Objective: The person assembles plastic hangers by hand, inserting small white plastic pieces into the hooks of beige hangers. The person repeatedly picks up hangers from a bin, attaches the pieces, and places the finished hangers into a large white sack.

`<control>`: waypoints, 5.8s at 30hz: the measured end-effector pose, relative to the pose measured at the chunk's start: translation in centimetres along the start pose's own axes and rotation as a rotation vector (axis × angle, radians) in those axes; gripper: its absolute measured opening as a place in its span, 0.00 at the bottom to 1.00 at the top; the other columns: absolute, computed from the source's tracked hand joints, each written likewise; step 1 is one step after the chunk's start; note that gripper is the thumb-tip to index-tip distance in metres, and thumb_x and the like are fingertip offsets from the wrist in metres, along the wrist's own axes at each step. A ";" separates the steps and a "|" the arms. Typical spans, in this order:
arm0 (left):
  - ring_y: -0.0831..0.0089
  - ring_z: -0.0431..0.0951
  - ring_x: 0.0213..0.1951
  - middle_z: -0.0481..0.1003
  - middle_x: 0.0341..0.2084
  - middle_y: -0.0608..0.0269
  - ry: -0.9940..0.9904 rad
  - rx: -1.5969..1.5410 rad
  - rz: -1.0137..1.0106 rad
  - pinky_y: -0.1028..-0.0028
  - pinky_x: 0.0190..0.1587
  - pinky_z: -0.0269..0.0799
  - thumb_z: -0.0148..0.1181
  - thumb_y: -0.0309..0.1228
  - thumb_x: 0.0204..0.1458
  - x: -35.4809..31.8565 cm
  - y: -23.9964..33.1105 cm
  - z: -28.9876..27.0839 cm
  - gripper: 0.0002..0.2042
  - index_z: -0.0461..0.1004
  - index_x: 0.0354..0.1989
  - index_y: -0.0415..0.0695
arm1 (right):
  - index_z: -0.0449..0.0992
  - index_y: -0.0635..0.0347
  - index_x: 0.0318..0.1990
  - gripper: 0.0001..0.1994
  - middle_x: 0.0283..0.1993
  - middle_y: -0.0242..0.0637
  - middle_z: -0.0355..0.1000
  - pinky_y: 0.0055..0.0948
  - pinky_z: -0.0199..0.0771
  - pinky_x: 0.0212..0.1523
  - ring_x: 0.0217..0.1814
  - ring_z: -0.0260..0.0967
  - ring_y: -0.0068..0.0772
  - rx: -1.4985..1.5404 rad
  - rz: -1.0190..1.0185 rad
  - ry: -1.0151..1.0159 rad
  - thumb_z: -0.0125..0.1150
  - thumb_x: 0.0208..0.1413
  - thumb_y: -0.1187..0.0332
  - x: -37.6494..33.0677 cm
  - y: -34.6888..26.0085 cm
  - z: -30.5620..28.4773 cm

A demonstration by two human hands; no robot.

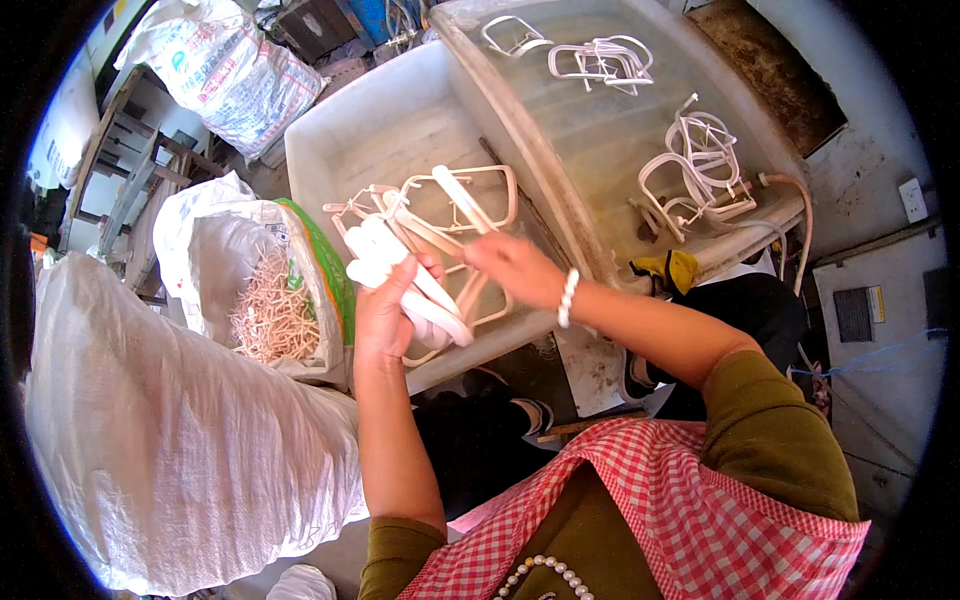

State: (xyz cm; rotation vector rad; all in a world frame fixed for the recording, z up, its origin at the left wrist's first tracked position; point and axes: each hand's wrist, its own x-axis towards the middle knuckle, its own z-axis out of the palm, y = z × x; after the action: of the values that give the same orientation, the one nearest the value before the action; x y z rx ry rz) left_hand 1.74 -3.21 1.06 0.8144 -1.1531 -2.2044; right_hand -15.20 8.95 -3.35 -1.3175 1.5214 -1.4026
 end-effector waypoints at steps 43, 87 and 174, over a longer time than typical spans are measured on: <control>0.75 0.76 0.28 0.76 0.25 0.62 -0.206 0.414 -0.036 0.74 0.32 0.72 0.64 0.31 0.50 -1.1 -0.7 1.1 0.11 0.73 0.36 0.37 | 0.72 0.59 0.41 0.11 0.49 0.44 0.70 0.43 0.65 0.56 0.57 0.66 0.46 -0.869 -0.679 0.046 0.61 0.50 0.70 5.5 -2.6 -4.2; 0.47 0.76 0.32 0.76 0.29 0.45 0.145 1.169 0.435 0.61 0.36 0.71 0.65 0.36 0.48 0.5 -4.1 1.4 0.16 0.73 0.39 0.38 | 0.73 0.59 0.39 0.13 0.13 0.23 0.55 0.17 0.42 0.08 0.08 0.45 0.14 0.969 1.038 -0.794 0.43 0.62 0.62 -2.2 -0.5 -3.8; 0.68 0.77 0.36 0.77 0.32 0.56 -0.567 0.125 -0.209 0.71 0.40 0.71 0.69 0.20 0.38 -2.7 2.8 -2.1 0.23 0.72 0.47 0.32 | 0.77 0.56 0.45 0.12 0.41 0.35 0.76 0.30 0.70 0.48 0.43 0.71 0.24 -0.164 0.049 -0.277 0.60 0.56 0.62 6.1 8.9 -10.3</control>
State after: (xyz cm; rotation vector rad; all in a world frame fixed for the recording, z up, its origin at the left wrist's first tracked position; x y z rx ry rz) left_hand 5.59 -3.90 3.22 0.3677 -1.5356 -2.6561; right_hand -28.50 5.31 -9.05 -1.4940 1.4920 -1.0330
